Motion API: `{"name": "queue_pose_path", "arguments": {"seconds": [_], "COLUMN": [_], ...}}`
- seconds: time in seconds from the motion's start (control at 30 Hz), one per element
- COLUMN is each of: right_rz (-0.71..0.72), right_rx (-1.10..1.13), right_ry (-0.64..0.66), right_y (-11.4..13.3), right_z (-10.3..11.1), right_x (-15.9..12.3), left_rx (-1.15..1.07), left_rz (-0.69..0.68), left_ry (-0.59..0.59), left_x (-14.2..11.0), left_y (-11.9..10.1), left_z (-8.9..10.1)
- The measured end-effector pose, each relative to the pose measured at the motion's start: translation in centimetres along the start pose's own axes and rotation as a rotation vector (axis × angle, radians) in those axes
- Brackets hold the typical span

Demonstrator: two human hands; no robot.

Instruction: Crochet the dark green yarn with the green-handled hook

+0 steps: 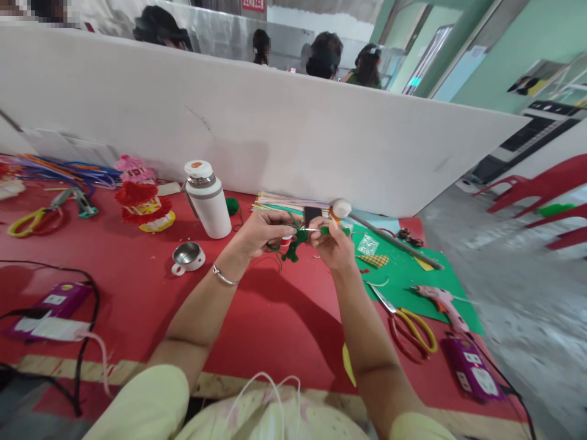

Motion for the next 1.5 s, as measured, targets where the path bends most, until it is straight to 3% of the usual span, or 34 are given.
{"name": "queue_pose_path", "arguments": {"seconds": [0.33,0.57,0.7,0.93,1.17,1.33,1.5], "right_rz": [0.036,0.083,0.113,0.335,0.621,0.725,0.705], "right_rx": [-0.284,-0.266,-0.425,-0.767,-1.186,-1.247,-1.254], "right_ry": [0.181,0.225,0.215,0.23,0.21,0.194,0.106], "right_y": [1.5,1.7,3.0,6.1,6.1,5.5,4.6], "right_z": [-0.6,-0.8,-1.5,-4.2,-6.0,-6.5,-5.9], "right_x": [-0.5,-0.8,-1.1,-2.4,-3.6,-4.0,-3.8], "left_rx": [0.265,0.312,0.382,0.441,0.264,0.025,-0.157], "left_rz": [-0.058,-0.081,-0.119,-0.159,-0.228,-0.117,-0.057], "left_ry": [0.055,0.099,0.094,0.039,-0.142,-0.196,-0.163], "left_x": [-0.4,-0.4,-0.4,-0.5,0.0,0.0,0.3], "left_y": [-0.6,-0.9,-0.9,-1.4,-1.6,-0.7,0.5], "left_z": [-0.2,-0.5,-0.3,-0.2,1.7,2.1,1.1]}}
Point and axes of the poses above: each hand's wrist, its own x-axis towards the middle knuckle, its own z-axis out of the back of the hand, y = z × x, the point moved 9 cm from there along x, towards the middle knuckle, and after that the axes turned 3 degrees about y, right-handed, at the moved point
